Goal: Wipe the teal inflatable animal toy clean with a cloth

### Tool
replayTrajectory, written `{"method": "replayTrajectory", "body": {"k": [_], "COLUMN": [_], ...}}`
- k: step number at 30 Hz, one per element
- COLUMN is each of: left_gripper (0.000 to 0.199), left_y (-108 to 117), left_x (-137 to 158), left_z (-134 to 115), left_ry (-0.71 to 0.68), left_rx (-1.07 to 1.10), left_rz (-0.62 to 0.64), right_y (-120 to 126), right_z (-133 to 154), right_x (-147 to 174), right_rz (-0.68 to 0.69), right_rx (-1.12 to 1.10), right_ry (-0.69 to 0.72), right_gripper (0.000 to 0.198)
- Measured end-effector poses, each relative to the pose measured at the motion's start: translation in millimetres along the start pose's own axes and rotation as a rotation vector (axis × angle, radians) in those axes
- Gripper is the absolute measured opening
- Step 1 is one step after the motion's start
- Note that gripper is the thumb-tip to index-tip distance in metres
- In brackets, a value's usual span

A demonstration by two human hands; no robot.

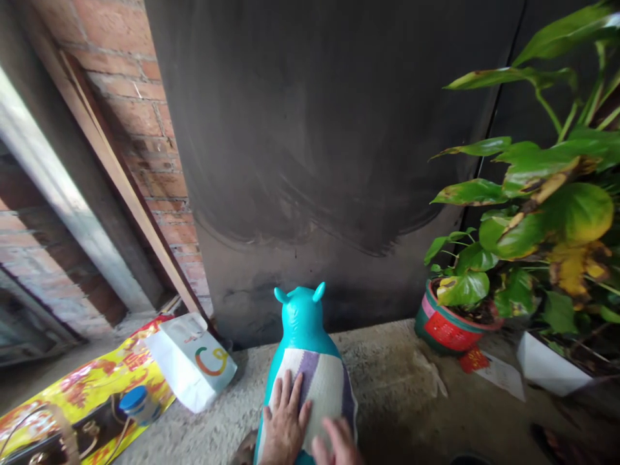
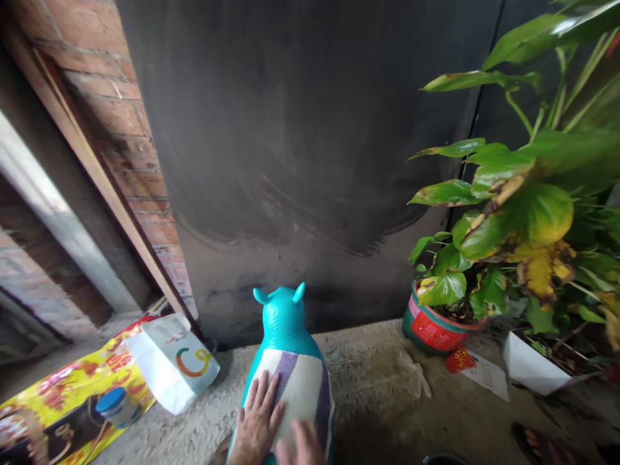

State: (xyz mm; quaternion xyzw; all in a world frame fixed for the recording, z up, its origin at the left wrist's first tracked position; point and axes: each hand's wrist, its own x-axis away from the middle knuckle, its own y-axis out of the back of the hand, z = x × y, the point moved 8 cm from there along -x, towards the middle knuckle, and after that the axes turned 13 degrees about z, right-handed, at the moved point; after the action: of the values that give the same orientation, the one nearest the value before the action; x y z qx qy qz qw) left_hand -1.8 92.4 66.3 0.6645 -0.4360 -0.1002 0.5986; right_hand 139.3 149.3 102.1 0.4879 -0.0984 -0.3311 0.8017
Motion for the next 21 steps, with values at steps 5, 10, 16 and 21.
{"method": "replayTrajectory", "body": {"k": [5, 10, 16, 21], "left_gripper": [0.054, 0.056, 0.057, 0.057], "left_y": [-6, -17, -8, -2], "left_x": [1, -12, -48, -66], "left_z": [1, 8, 18, 18], "left_ry": [0.035, 0.046, 0.052, -0.002], "left_rx": [-0.016, 0.003, 0.074, 0.129], "left_rz": [0.005, 0.066, 0.019, -0.003], "right_y": [-29, -69, -74, -71], "right_z": [-61, -62, -49, -44], "right_x": [-31, -58, -117, -144], "right_rz": [-0.101, -0.031, 0.176, 0.228], "right_rx": [0.031, 0.089, 0.260, 0.313], "right_ry": [-0.261, -0.241, -0.210, -0.235], "right_gripper": [0.072, 0.067, 0.067, 0.068]}}
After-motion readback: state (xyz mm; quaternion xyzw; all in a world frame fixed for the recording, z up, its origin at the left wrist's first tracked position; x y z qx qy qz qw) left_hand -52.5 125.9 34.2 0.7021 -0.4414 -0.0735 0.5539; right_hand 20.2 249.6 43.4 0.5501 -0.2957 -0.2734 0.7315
